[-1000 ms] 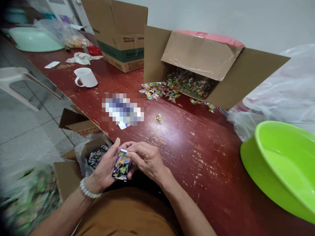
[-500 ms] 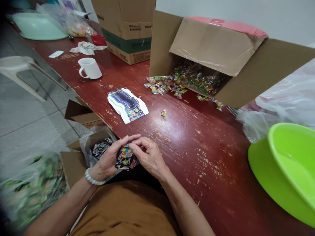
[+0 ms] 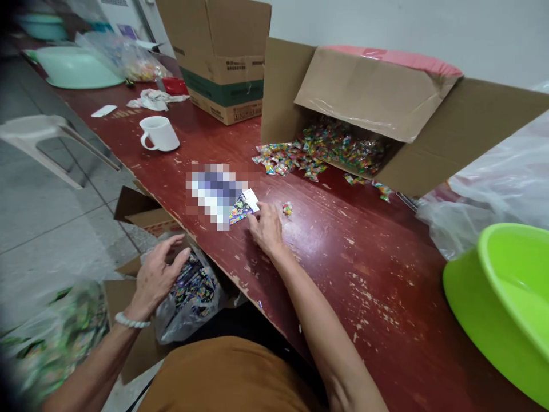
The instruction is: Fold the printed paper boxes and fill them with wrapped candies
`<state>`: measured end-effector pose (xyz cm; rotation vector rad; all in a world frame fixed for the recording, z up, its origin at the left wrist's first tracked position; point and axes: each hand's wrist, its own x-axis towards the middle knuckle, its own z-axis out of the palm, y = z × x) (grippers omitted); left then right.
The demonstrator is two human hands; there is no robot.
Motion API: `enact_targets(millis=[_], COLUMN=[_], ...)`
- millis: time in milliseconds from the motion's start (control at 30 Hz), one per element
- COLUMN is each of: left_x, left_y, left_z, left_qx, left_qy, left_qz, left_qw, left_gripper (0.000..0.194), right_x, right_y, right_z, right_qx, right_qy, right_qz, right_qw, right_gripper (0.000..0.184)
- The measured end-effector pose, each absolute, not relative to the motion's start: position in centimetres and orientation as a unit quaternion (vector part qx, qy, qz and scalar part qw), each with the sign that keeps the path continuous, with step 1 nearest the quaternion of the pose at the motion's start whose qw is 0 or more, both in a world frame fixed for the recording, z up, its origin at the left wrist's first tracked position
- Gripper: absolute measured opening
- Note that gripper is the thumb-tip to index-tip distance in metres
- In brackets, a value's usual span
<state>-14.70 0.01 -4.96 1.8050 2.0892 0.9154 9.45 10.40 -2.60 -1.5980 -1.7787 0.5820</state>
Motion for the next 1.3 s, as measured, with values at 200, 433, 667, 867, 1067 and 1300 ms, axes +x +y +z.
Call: enact_targets(millis=[200,433,667,867,1067,1300], left_x=[-9.9,-9.6,-9.6,-8.8,-7.0,-6.2], left_y=[6.3,8.7,6.8,2.5,-0.8,-1.4], left_z=[-2.1,-3.5,-0.6,3.0,2.5,3.7], left_qx=[0.708,0.712,0.678,0.565,0.456,0.434], left_qy=[0.675,0.684,0.668,0.396,0.258,0.320], left_qz=[0.192,0.149,0.308,0.304,0.243,0.320], left_qw=[-0.083,-0.054,0.003,0.657,0.816,0.779], left_gripper=[0.053,0.051,0.066,0.056,0.053,0.031], right_x=[6.7,7.0,10.1,12.0,11.6,11.6], right_y=[12.5,12.8,11.3,6.3,3.3,0.7], right_z=[-2.0,-3.3,-2.2,2.7,3.9,4.1], right_qx=[-0.714,-0.699,-0.577,-0.357,-0.296,-0.293], right_qy=[-0.655,-0.582,-0.527,-0.560,-0.566,-0.522], right_qz=[0.157,0.226,0.401,0.602,0.637,0.681], right_qw=[0.192,0.350,0.477,0.443,0.432,0.422], right_gripper=[0.059,0.041,0.023,0.029,0.027,0.052])
